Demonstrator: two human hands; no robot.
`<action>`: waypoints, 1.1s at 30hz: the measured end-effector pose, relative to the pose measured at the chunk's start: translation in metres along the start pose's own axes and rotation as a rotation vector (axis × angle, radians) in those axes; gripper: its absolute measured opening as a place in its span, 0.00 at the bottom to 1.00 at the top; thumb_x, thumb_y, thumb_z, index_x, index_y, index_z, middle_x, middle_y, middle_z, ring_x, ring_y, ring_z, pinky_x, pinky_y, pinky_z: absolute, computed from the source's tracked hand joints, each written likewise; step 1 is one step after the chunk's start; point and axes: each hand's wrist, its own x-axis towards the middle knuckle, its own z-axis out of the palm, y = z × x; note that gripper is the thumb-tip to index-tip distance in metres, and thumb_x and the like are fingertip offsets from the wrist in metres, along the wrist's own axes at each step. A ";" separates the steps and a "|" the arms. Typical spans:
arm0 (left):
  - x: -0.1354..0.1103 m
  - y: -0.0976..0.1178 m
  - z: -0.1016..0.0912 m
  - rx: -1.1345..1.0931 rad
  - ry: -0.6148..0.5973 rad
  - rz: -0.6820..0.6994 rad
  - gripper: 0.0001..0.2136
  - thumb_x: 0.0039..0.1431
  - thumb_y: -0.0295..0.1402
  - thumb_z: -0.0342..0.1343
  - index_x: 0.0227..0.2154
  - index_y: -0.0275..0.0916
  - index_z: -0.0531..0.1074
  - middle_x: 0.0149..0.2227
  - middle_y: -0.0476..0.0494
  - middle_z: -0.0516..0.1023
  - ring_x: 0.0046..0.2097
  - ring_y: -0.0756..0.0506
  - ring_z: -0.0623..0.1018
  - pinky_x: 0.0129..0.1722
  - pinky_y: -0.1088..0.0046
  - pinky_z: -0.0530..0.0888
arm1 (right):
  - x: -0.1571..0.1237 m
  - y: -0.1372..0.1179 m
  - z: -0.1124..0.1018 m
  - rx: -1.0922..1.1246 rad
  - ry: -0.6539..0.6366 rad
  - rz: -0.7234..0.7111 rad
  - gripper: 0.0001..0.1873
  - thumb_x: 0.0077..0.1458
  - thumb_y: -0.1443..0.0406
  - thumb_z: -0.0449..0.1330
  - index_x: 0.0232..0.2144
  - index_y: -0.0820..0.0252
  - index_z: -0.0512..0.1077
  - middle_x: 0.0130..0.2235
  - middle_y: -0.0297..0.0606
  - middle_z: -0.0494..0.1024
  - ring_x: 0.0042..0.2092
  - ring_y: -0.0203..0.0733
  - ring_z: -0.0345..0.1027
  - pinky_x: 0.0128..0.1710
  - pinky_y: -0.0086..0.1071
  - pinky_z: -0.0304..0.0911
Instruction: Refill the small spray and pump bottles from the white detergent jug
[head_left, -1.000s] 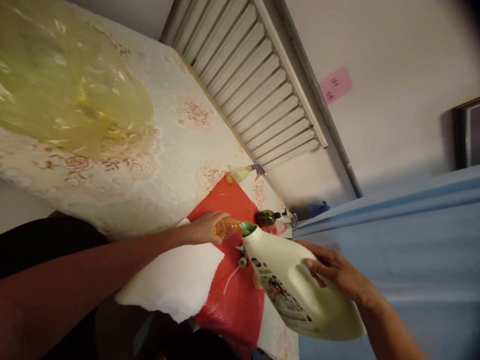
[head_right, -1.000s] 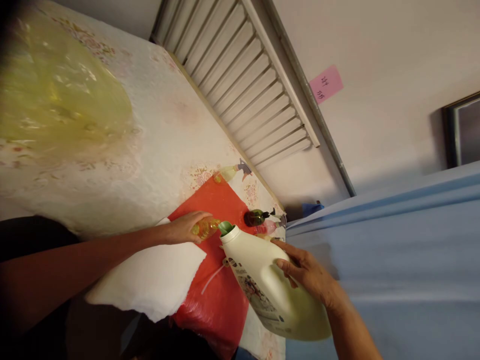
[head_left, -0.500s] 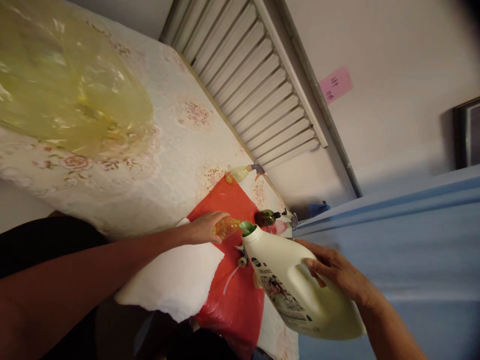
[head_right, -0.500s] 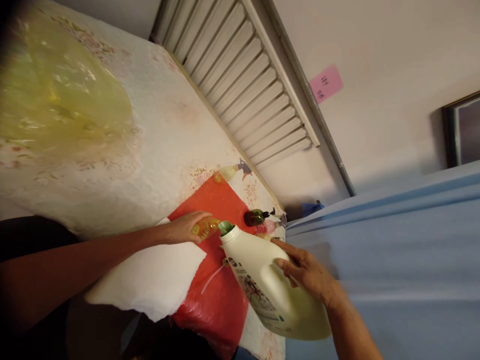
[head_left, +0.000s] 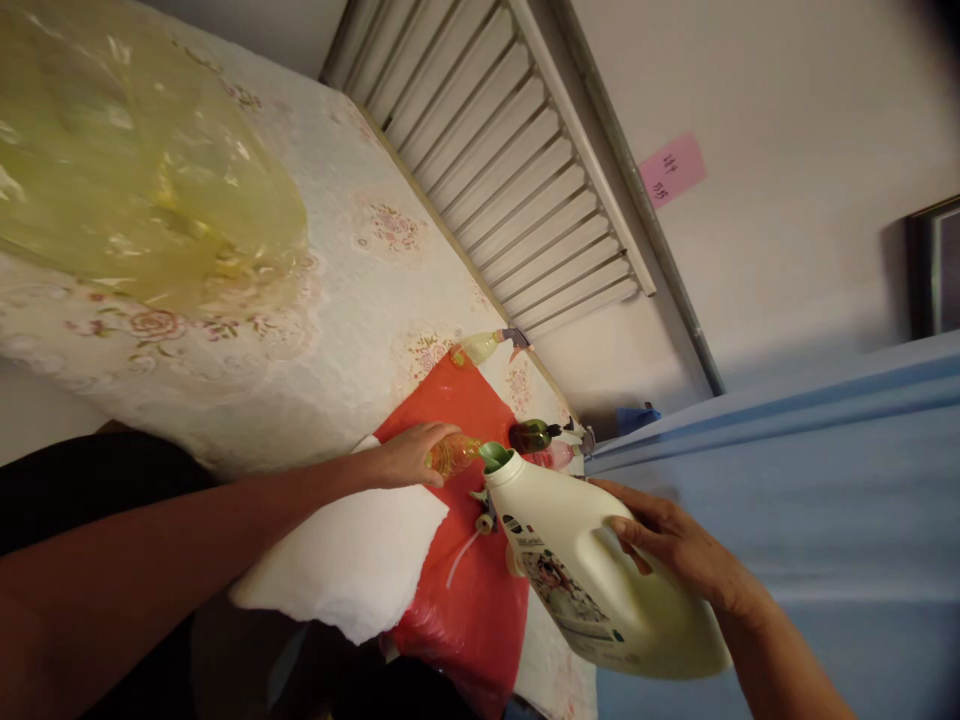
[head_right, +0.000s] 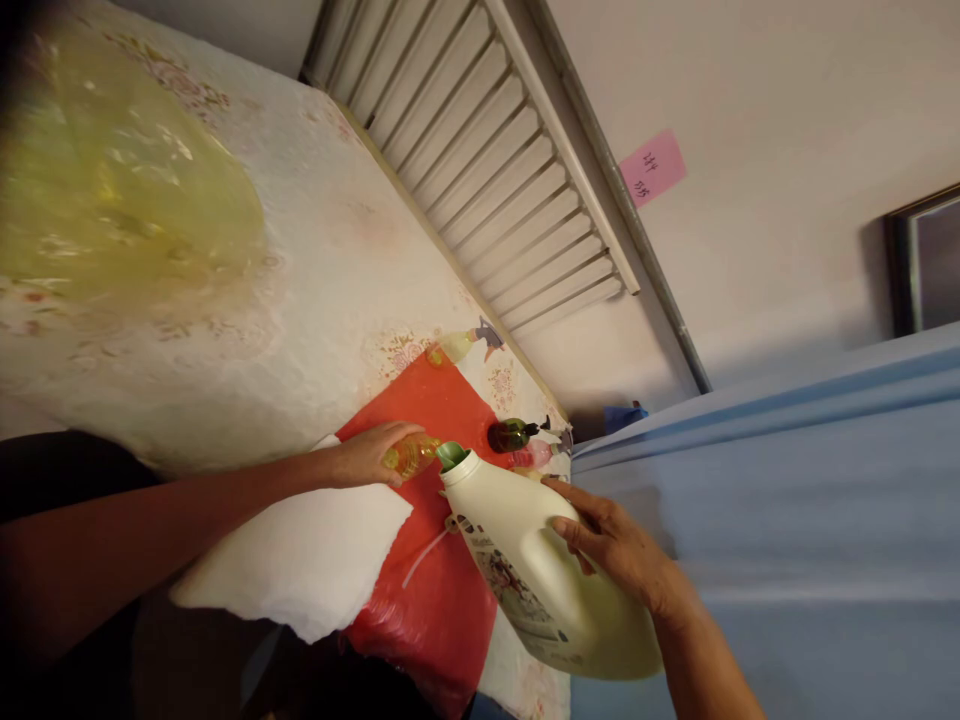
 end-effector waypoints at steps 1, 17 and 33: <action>0.000 0.000 0.000 0.003 -0.001 -0.001 0.37 0.43 0.31 0.63 0.60 0.43 0.60 0.62 0.41 0.67 0.62 0.37 0.66 0.60 0.62 0.65 | 0.000 0.001 0.000 0.003 -0.001 0.003 0.37 0.59 0.48 0.56 0.64 0.59 0.62 0.29 0.33 0.71 0.26 0.36 0.60 0.29 0.33 0.58; 0.000 -0.001 0.000 0.007 -0.002 0.001 0.38 0.44 0.31 0.64 0.60 0.43 0.60 0.62 0.41 0.66 0.62 0.36 0.67 0.58 0.63 0.67 | -0.002 -0.002 0.000 0.010 -0.004 -0.014 0.36 0.59 0.48 0.57 0.63 0.59 0.63 0.28 0.33 0.71 0.26 0.36 0.59 0.28 0.32 0.58; 0.000 0.001 0.000 0.002 -0.001 -0.001 0.37 0.44 0.31 0.64 0.60 0.43 0.60 0.62 0.40 0.67 0.62 0.36 0.67 0.58 0.62 0.67 | -0.001 0.000 0.000 -0.003 0.003 0.000 0.37 0.58 0.47 0.57 0.63 0.59 0.63 0.27 0.32 0.69 0.26 0.36 0.60 0.28 0.32 0.59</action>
